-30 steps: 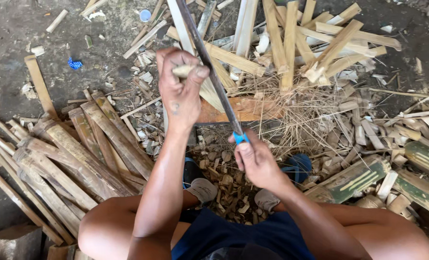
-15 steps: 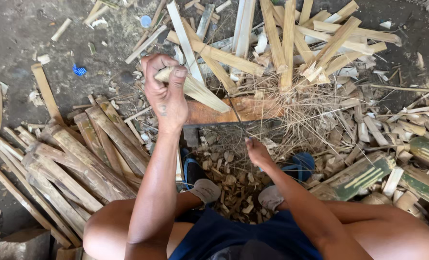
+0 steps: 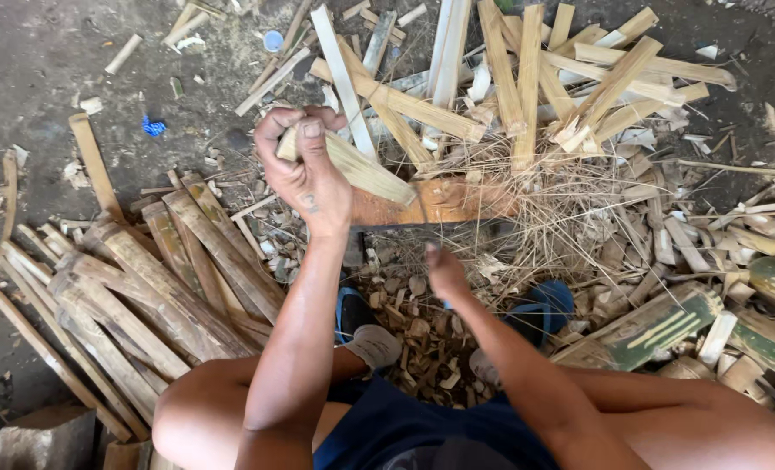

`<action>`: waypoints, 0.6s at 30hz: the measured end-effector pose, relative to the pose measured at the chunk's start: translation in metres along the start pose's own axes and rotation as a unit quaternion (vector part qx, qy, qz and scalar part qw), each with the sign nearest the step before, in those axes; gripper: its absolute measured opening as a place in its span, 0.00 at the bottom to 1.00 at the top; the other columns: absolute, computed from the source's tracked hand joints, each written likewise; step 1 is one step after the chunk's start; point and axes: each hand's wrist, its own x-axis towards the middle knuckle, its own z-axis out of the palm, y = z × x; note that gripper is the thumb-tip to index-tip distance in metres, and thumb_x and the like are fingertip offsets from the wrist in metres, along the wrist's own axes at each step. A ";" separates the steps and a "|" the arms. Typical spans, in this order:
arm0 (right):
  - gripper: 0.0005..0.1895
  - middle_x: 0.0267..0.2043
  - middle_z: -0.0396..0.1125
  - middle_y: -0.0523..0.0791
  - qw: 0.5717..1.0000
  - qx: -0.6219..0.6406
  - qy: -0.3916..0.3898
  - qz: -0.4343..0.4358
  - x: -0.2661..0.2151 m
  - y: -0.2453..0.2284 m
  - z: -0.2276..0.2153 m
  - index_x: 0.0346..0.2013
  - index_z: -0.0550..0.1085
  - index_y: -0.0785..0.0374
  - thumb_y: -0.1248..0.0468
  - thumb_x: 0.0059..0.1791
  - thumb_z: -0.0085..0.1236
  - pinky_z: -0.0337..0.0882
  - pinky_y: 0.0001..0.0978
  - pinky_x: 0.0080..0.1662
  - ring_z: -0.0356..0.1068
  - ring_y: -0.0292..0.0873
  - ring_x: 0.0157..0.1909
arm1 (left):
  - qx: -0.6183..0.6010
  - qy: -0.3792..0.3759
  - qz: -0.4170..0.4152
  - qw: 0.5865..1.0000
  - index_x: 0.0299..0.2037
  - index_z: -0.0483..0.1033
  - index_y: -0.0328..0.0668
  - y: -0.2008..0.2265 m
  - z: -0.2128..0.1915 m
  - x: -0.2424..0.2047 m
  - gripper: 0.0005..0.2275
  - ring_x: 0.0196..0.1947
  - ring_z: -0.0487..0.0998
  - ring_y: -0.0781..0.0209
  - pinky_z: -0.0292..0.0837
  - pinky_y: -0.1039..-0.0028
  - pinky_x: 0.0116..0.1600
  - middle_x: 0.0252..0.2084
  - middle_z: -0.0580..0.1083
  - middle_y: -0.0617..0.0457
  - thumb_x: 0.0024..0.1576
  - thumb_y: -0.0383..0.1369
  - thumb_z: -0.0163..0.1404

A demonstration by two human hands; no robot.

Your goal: The person sits on the ground and uses a knife to shave thin strips from bamboo pieces. They repeatedly hold the bamboo against a metal bar and scrape the knife along it, producing wood shavings that accumulate on the floor.

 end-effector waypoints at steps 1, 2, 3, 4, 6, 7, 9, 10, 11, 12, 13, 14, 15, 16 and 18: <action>0.28 0.16 0.53 0.39 0.997 -0.037 -0.019 0.062 0.005 0.013 -0.010 0.39 0.66 0.64 0.43 0.61 0.30 0.60 0.30 0.14 0.54 0.33 0.13 | -0.027 -0.008 0.000 1.000 0.53 0.70 0.39 0.001 -0.003 0.001 0.08 0.39 0.82 0.55 0.81 0.61 0.43 0.42 0.79 0.45 0.71 0.34 0.52; 0.28 0.16 0.52 0.40 0.994 -0.054 -0.030 0.091 0.011 0.017 -0.021 0.37 0.67 0.64 0.43 0.61 0.30 0.60 0.31 0.14 0.53 0.34 0.13 | 0.016 -0.030 0.006 0.999 0.57 0.66 0.41 -0.001 -0.003 0.006 0.12 0.45 0.80 0.56 0.80 0.61 0.50 0.47 0.76 0.46 0.70 0.38 0.48; 0.28 0.16 0.51 0.40 0.993 -0.035 -0.047 0.104 0.014 0.014 -0.028 0.36 0.67 0.63 0.43 0.61 0.30 0.61 0.32 0.15 0.52 0.34 0.14 | 0.060 -0.051 0.013 0.997 0.62 0.63 0.43 -0.002 -0.004 0.011 0.17 0.52 0.77 0.57 0.80 0.61 0.57 0.53 0.73 0.46 0.69 0.43 0.44; 0.29 0.17 0.48 0.41 0.987 0.000 -0.088 0.132 0.005 0.008 -0.039 0.37 0.66 0.64 0.42 0.61 0.33 0.62 0.32 0.16 0.51 0.35 0.14 | 0.104 -0.067 0.018 0.992 0.67 0.59 0.45 0.002 -0.006 0.009 0.21 0.58 0.74 0.58 0.79 0.61 0.63 0.59 0.70 0.47 0.69 0.47 0.40; 0.26 0.16 0.53 0.41 0.991 0.041 -0.083 0.100 -0.013 -0.029 -0.047 0.37 0.65 0.63 0.43 0.60 0.34 0.61 0.33 0.17 0.54 0.35 0.14 | 0.245 -0.138 0.066 0.957 0.66 0.62 0.44 0.008 -0.007 0.010 0.19 0.65 0.66 0.53 0.65 0.58 0.70 0.62 0.64 0.45 0.72 0.45 0.38; 0.25 0.16 0.55 0.40 0.991 0.063 -0.079 0.083 -0.021 -0.055 -0.050 0.37 0.65 0.62 0.43 0.59 0.34 0.61 0.33 0.18 0.55 0.35 0.14 | 0.312 -0.174 0.090 0.930 0.66 0.64 0.44 0.008 -0.005 0.014 0.18 0.68 0.62 0.50 0.58 0.57 0.74 0.63 0.61 0.43 0.73 0.44 0.37; 0.23 0.12 0.56 0.40 0.995 0.012 -0.092 0.040 -0.053 -0.098 -0.053 0.41 0.67 0.52 0.42 0.55 0.27 0.59 0.32 0.16 0.56 0.36 0.11 | 0.311 -0.182 0.064 0.931 0.61 0.67 0.45 0.011 -0.006 0.010 0.15 0.66 0.62 0.52 0.57 0.58 0.74 0.61 0.60 0.45 0.73 0.44 0.43; 0.25 0.14 0.56 0.39 0.995 0.018 -0.080 -0.055 -0.069 -0.114 -0.054 0.40 0.66 0.55 0.41 0.57 0.27 0.60 0.31 0.17 0.57 0.35 0.13 | 0.310 -0.188 0.049 0.931 0.59 0.68 0.46 0.010 -0.006 0.009 0.14 0.65 0.62 0.53 0.57 0.59 0.73 0.60 0.60 0.46 0.72 0.45 0.46; 0.28 0.16 0.57 0.37 0.986 0.024 -0.066 -0.150 -0.082 -0.125 -0.052 0.39 0.66 0.58 0.40 0.58 0.26 0.62 0.29 0.17 0.58 0.33 0.14 | 0.313 -0.188 0.050 0.930 0.57 0.69 0.46 0.008 -0.005 0.008 0.14 0.64 0.62 0.53 0.58 0.59 0.73 0.59 0.61 0.47 0.72 0.45 0.48; 0.30 0.18 0.57 0.36 0.967 0.028 -0.052 -0.248 -0.085 -0.133 -0.047 0.39 0.65 0.61 0.39 0.59 0.25 0.63 0.27 0.18 0.60 0.32 0.15 | 0.315 -0.186 0.057 0.929 0.55 0.69 0.46 0.005 -0.005 0.012 0.14 0.63 0.63 0.54 0.59 0.58 0.72 0.59 0.61 0.47 0.71 0.45 0.49; 0.30 0.17 0.56 0.36 0.968 0.035 -0.039 -0.244 -0.079 -0.136 -0.038 0.38 0.65 0.62 0.39 0.59 0.26 0.61 0.28 0.17 0.58 0.32 0.15 | 0.318 -0.185 0.064 0.928 0.54 0.70 0.45 0.002 -0.005 0.015 0.13 0.62 0.63 0.54 0.60 0.58 0.71 0.59 0.62 0.48 0.70 0.45 0.51; 0.31 0.16 0.55 0.36 0.971 0.041 -0.027 -0.235 -0.076 -0.129 -0.033 0.38 0.65 0.62 0.39 0.58 0.27 0.60 0.29 0.15 0.57 0.32 0.14 | 0.316 -0.176 0.066 0.930 0.53 0.70 0.46 -0.002 -0.005 0.015 0.13 0.62 0.63 0.55 0.63 0.59 0.71 0.58 0.61 0.49 0.70 0.45 0.50; 0.31 0.15 0.54 0.37 0.973 0.047 -0.016 -0.226 -0.069 -0.117 -0.027 0.38 0.66 0.62 0.39 0.58 0.27 0.58 0.31 0.14 0.55 0.33 0.13 | 0.314 -0.167 0.067 0.932 0.52 0.71 0.47 -0.004 -0.006 0.013 0.13 0.62 0.63 0.56 0.65 0.59 0.70 0.56 0.61 0.50 0.69 0.46 0.50; 0.31 0.14 0.54 0.37 0.978 0.026 -0.001 -0.208 -0.054 -0.103 -0.022 0.49 0.65 0.63 0.39 0.57 0.26 0.59 0.31 0.12 0.56 0.33 0.12 | 0.310 -0.158 0.074 0.935 0.52 0.71 0.48 -0.008 -0.005 0.014 0.12 0.62 0.63 0.56 0.67 0.60 0.70 0.55 0.60 0.50 0.69 0.46 0.50; 0.31 0.14 0.54 0.38 0.999 -0.011 -0.032 -0.037 -0.029 -0.071 -0.023 0.48 0.65 0.65 0.40 0.58 0.26 0.62 0.31 0.13 0.55 0.34 0.11 | 0.310 -0.161 0.066 0.935 0.52 0.71 0.48 -0.009 -0.005 0.015 0.12 0.62 0.64 0.57 0.68 0.60 0.69 0.55 0.61 0.51 0.68 0.45 0.50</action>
